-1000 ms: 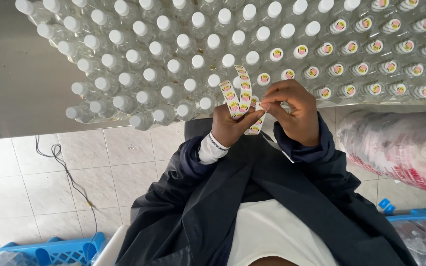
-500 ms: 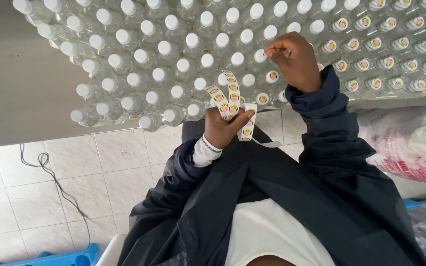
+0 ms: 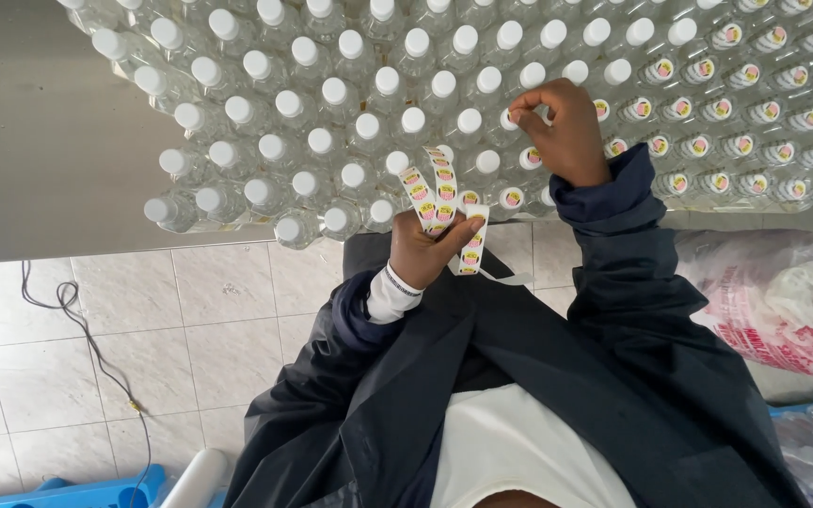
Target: The person sits and applies round stickers to the white caps of numerous clear plastic bottles arranged on a metal table. They peel stickers from a sheet held in their left hand and press them onto the bottle caps with their right hand.
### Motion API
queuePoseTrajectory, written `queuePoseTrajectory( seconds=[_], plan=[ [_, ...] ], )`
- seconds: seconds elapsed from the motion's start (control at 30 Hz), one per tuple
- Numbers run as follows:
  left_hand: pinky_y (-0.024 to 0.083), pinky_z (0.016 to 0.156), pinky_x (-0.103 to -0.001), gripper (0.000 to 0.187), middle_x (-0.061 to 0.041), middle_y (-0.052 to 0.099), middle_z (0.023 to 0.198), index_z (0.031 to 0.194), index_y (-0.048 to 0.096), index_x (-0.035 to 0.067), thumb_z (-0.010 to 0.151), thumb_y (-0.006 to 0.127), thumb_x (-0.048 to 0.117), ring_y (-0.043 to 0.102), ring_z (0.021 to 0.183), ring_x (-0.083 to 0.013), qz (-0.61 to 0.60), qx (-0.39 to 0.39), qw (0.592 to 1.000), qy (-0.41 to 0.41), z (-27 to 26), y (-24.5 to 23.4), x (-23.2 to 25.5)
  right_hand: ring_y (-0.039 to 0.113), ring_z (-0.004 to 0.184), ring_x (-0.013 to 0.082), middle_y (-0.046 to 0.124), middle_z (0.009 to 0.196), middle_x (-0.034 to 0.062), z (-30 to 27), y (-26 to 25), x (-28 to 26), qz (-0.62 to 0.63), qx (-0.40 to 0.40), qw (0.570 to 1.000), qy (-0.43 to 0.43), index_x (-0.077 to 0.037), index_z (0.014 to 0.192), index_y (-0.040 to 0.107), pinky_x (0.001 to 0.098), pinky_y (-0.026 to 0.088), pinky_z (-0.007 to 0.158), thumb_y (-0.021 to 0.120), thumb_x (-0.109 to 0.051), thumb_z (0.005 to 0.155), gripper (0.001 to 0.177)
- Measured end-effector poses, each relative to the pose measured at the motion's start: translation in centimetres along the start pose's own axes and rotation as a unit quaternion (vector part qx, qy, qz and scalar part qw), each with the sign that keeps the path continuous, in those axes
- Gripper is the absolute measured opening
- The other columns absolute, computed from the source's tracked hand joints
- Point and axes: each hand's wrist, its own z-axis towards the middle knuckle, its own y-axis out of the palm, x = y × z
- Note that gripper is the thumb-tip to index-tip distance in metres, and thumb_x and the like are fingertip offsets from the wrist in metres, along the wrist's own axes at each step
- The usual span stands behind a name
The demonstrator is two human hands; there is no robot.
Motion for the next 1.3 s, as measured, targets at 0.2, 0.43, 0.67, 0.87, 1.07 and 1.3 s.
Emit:
queuePoseTrajectory(
  seconds=[0.2, 0.43, 0.67, 0.87, 1.07, 1.3],
  plan=[
    [0.043, 0.061, -0.029, 0.036, 0.007, 0.059, 0.066, 0.072, 0.061, 0.013, 0.099, 0.082, 0.023, 0.056, 0.064, -0.0057, 0.013, 0.007, 1.0, -0.004, -0.4, 0.1, -0.9, 0.06, 0.103, 0.0366, 0.072, 0.12, 0.005, -1.1, 1.3, 2.3, -0.026, 0.02, 0.998, -0.046, -0.012, 0.124, 0.074, 0.0556, 0.054, 0.087, 0.062, -0.036, 0.122, 0.027],
    [0.043, 0.059, -0.029, 0.035, 0.007, 0.06, 0.067, 0.072, 0.061, 0.014, 0.1, 0.081, 0.022, 0.056, 0.063, -0.0068, 0.013, 0.006, 1.0, 0.015, -0.6, 0.3, -0.7, 0.05, 0.074, 0.0283, 0.067, 0.116, 0.0105, -0.4, 0.1, 0.9, -0.018, 0.007, 1.0, -0.002, -0.004, 0.161, 0.05, 0.0525, 0.045, 0.072, 0.067, -0.043, 0.118, 0.061],
    [0.044, 0.061, -0.029, 0.034, 0.006, 0.061, 0.069, 0.073, 0.06, 0.013, 0.099, 0.082, 0.02, 0.057, 0.065, -0.0074, -0.027, 0.009, 1.0, -0.011, -0.8, 0.3, -0.8, 0.066, 0.105, 0.0435, 0.071, 0.124, 0.011, -0.4, 2.5, 4.4, -0.067, 0.048, 0.996, -0.041, -0.007, 0.142, 0.067, 0.0646, 0.046, 0.111, 0.044, -0.053, 0.121, 0.055],
    [0.037, 0.06, -0.029, 0.043, 0.008, 0.05, 0.063, 0.067, 0.052, 0.014, 0.099, 0.081, 0.02, 0.047, 0.062, -0.0059, -0.059, 0.015, 0.998, -0.03, -0.5, 0.7, -0.5, 0.066, 0.104, 0.0393, 0.071, 0.125, 0.0193, -1.8, 0.2, -3.2, -0.046, 0.081, 0.994, -0.064, 0.002, 0.134, 0.07, 0.0528, 0.056, 0.084, 0.047, -0.03, 0.126, 0.04],
    [0.044, 0.055, -0.024, 0.028, -0.005, 0.061, 0.048, 0.072, 0.075, 0.008, 0.098, 0.086, 0.013, 0.054, 0.048, -0.0082, -0.107, 0.018, 0.994, 0.0, 0.1, 1.4, -3.0, 0.075, 0.099, 0.031, 0.077, 0.11, 0.0164, -6.1, -2.1, -12.0, 0.229, -0.083, 0.97, -0.028, -0.007, 0.128, 0.077, 0.0438, 0.06, 0.084, 0.083, -0.019, 0.101, 0.03],
    [0.046, 0.058, -0.024, 0.019, -0.001, 0.054, 0.05, 0.095, 0.078, 0.004, 0.092, 0.093, 0.016, 0.055, 0.052, -0.008, -0.052, 0.033, 0.998, 0.018, 0.3, 1.8, -2.2, 0.076, 0.1, 0.023, 0.078, 0.108, 0.0128, -7.4, -1.2, -10.6, 0.277, -0.049, 0.959, 0.02, -0.003, 0.123, 0.078, 0.0374, 0.062, 0.085, 0.085, -0.011, 0.099, 0.026]
  ],
)
